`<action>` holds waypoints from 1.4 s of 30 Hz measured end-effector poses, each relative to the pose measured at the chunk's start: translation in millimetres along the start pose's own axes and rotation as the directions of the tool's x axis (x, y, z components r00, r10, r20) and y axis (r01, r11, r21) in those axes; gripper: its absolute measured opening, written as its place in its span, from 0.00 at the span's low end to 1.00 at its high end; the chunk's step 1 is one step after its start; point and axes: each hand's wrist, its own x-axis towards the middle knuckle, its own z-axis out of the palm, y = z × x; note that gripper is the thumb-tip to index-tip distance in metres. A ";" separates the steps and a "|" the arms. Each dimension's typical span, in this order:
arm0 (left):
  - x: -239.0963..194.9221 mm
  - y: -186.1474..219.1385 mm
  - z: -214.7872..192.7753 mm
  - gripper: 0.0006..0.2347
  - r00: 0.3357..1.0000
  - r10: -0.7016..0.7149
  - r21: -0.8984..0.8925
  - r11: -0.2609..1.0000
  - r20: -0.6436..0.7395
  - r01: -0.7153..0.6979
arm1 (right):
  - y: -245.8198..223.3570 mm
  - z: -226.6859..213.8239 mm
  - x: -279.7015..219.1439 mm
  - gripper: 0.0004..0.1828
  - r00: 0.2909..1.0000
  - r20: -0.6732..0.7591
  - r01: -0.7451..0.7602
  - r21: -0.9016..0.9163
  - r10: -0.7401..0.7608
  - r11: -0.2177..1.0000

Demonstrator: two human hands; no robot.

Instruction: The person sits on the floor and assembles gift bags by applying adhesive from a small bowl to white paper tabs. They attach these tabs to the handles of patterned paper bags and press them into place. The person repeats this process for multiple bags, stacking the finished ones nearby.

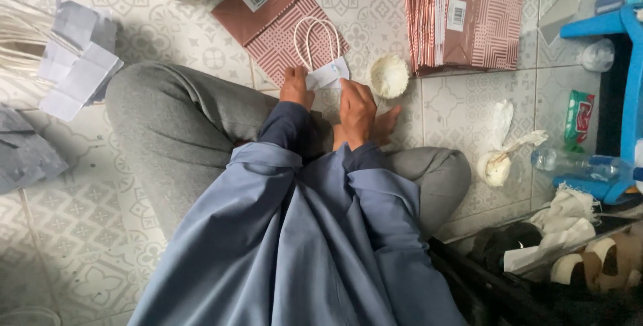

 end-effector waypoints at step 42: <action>5.6 -4.2 1.9 0.23 0.999 -0.024 0.013 1.000 0.037 0.023 | 9.0 7.9 -15.6 0.09 0.981 0.010 -0.192 0.056 0.192 0.980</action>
